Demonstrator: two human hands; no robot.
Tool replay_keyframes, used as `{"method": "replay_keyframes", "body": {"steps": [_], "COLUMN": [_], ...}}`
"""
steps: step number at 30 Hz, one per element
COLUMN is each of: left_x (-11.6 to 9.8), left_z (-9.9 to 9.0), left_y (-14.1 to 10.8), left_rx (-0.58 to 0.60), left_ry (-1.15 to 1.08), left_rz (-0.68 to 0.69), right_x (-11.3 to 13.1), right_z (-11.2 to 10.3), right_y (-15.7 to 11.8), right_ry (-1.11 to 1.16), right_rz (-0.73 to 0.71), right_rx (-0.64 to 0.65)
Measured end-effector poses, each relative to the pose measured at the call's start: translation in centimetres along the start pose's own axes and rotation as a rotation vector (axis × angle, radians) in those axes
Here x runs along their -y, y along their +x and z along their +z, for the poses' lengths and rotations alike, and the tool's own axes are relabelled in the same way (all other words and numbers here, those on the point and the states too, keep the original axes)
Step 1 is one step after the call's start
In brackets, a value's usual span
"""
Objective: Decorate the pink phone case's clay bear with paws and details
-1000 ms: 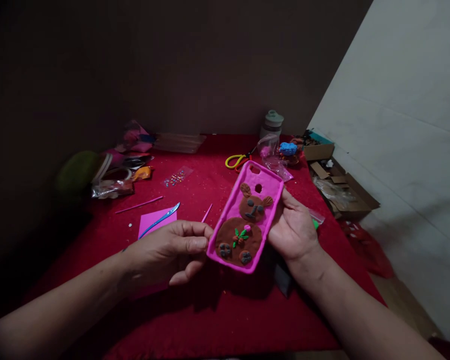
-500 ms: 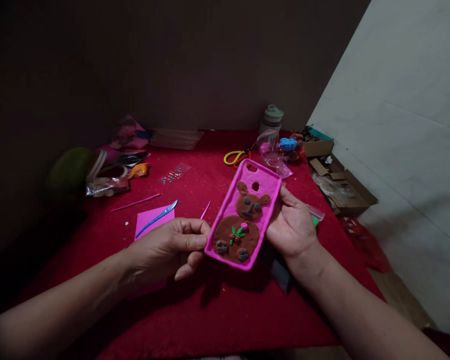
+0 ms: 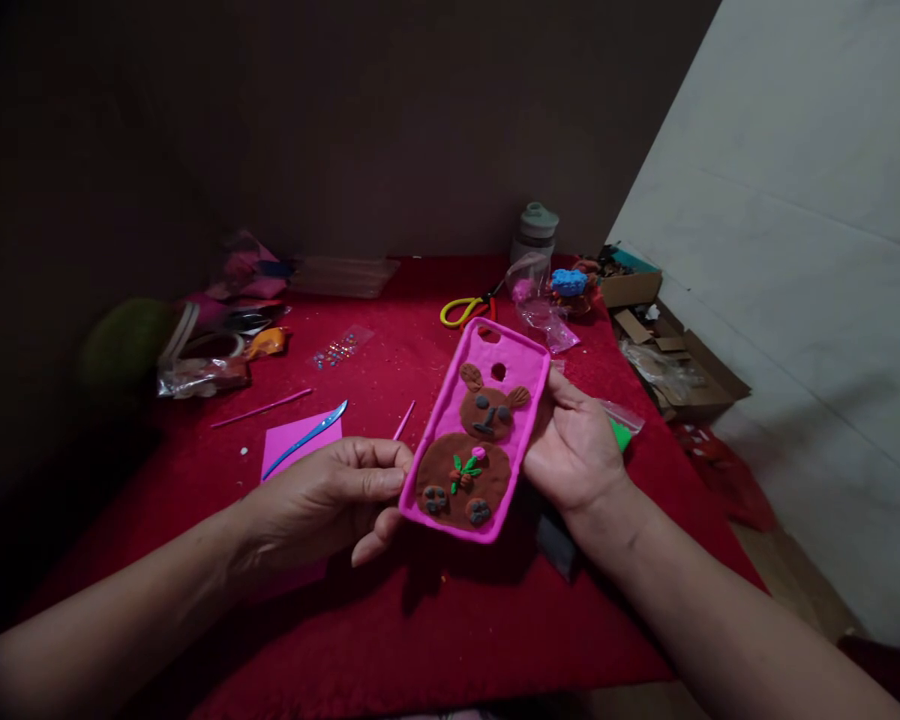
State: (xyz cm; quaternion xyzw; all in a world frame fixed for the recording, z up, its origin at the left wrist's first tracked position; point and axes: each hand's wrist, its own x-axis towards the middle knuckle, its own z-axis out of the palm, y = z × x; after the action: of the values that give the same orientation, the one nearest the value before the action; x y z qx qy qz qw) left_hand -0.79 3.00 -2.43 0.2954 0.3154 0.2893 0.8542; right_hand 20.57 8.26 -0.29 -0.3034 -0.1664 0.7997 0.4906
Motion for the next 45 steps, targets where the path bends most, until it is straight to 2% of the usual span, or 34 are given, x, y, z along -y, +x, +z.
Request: {"method": "replay_keyframes", "body": {"steps": [6,13,20,29,36,41,45], "left_x": [0.0,0.2,0.3,0.6,0.4,0.5,0.4], "left_z": [-0.1,0.3,0.2,0.2,0.1,0.3,0.2], "left_y": [0.0,0.0,0.2,0.3,0.6,0.6,0.6], "left_rx": [-0.030,-0.083,-0.113,-0.150,-0.153,-0.203,-0.191], "left_ry": [0.034,0.044,0.061,0.051,0.049,-0.048,-0.127], "left_rz": [0.017,0.112,0.115,0.111,0.112,0.102,0.163], "right_x": [-0.1,-0.7,-1.1,-1.1,-1.1,-1.5,-1.9], "right_z": [-0.3,-0.3,-0.8,0.0,0.2,0.6,0.6], "right_y": [0.2,0.1,0.2,0.1,0.2,0.2,0.2], "right_ry": [-0.017,0.061,0.023,0.086,0.133,0.167,0.185], "right_rz": [0.015,0.068,0.074,0.122,0.101,0.145,0.174], "right_rx": [0.059,-0.013,0.058,0.004,0.004,0.031,0.090]}}
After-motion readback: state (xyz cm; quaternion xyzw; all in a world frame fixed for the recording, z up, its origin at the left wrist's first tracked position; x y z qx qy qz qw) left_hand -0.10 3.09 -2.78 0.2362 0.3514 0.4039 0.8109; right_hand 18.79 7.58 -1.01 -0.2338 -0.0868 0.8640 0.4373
